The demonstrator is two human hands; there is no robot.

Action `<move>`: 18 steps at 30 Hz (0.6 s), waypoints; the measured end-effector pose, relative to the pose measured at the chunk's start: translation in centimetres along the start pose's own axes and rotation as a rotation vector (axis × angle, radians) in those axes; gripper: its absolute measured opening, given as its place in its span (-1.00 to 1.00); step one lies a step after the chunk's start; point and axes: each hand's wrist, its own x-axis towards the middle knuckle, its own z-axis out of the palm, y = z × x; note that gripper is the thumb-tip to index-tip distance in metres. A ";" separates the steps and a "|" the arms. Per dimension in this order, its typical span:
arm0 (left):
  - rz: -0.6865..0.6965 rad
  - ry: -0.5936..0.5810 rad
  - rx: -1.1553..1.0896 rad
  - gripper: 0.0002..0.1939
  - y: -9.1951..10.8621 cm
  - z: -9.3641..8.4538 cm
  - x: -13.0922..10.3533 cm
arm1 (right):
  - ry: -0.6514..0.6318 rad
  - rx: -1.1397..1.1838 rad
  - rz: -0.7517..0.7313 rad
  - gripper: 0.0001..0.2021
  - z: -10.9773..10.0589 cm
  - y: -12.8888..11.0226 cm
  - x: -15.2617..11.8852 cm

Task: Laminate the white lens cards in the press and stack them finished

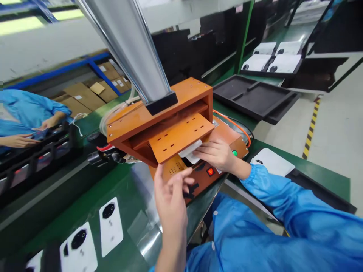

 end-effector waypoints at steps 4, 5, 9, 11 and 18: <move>0.042 0.063 0.003 -0.69 0.2 -1.8 -2.2 | -0.069 -0.041 -0.067 -0.66 0.7 0.5 1.3; 0.049 0.043 -0.029 -0.71 0.3 -1.4 -1.7 | -0.057 -0.064 -0.080 -0.67 0.8 0.5 1.4; 0.111 -0.106 -0.146 -0.60 0.5 2.5 2.8 | -0.013 -0.151 -0.095 -0.74 0.5 0.3 1.5; 0.167 -0.085 -0.194 -0.58 0.2 4.7 5.1 | -0.019 -0.166 -0.100 -0.74 0.3 0.2 1.6; 0.060 -0.007 -0.040 -0.83 -1.0 6.0 6.4 | -0.071 -0.190 -0.057 -0.69 0.7 0.1 2.4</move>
